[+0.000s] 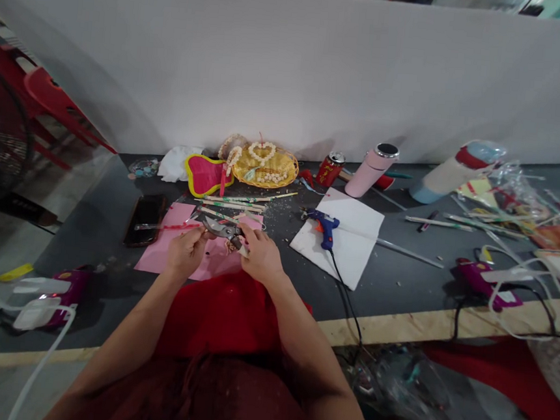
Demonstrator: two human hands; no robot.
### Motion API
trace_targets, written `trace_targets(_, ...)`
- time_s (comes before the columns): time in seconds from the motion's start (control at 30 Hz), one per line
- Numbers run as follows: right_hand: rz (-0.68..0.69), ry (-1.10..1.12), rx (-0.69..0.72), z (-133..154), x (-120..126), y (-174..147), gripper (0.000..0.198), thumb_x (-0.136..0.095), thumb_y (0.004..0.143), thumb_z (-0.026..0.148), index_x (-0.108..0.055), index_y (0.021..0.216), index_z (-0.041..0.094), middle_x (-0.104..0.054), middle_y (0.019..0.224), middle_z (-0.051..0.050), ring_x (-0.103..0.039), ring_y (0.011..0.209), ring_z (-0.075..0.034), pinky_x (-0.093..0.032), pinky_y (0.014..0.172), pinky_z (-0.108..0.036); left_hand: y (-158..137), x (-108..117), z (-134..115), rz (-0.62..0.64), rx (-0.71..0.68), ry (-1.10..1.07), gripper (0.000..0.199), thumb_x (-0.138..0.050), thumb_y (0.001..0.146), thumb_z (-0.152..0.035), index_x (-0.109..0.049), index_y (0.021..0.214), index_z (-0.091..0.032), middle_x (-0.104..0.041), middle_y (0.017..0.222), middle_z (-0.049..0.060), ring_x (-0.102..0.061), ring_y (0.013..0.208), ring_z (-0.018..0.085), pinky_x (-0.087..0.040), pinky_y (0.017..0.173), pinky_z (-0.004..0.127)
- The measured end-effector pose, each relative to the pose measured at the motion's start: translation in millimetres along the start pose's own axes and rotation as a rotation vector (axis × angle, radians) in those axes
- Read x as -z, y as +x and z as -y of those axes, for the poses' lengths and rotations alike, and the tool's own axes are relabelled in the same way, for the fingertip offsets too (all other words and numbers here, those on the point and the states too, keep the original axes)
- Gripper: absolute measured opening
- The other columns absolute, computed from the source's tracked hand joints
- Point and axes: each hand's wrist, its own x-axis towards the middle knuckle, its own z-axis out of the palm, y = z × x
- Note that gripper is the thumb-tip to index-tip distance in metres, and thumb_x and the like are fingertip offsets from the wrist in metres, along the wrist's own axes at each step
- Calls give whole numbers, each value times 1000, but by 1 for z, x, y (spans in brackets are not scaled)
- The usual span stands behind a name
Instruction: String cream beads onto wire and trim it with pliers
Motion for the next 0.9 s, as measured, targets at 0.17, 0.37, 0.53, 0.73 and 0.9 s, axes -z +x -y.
trace_targets(0.17,20,8,-41,6,2,-2,58,-50,80,17,-39,136,25,-60,118,-7,-56,105,-21,-43,92,-32,-1,1,-1,-39,8,-10,24,-44,91,-24,-65,82,-19,-74,83,4,-68,74,15,-48,66,22)
trace_targets(0.37,-8,17,-53,4,0,0,64,-53,74,15,-40,136,24,-60,119,-7,-56,106,-22,-44,93,-33,-1,-4,2,-36,12,35,27,-45,92,-33,-64,79,-18,-73,85,8,-69,77,17,-49,66,24)
trace_targets(0.53,-84,29,-60,-1,-3,1,63,-52,77,17,-38,138,22,-59,120,-9,-56,105,-23,-45,93,-34,1,-5,-1,-49,46,22,25,-47,92,-33,-65,102,-19,-72,103,9,-69,90,20,-52,75,28)
trace_targets(0.73,-91,58,-73,-5,-4,1,64,-53,77,16,-37,139,22,-57,124,-9,-54,108,-23,-44,94,-34,1,-8,4,-108,60,-48,23,-50,91,-32,-64,103,-19,-72,100,7,-68,91,18,-52,79,28)
trace_targets(0.9,-55,48,-66,-6,-4,1,64,-53,79,20,-35,140,22,-57,124,-9,-53,109,-23,-44,93,-35,-3,-12,12,-98,35,-119,25,-42,90,-21,-64,103,-17,-73,99,8,-69,91,17,-54,79,28)
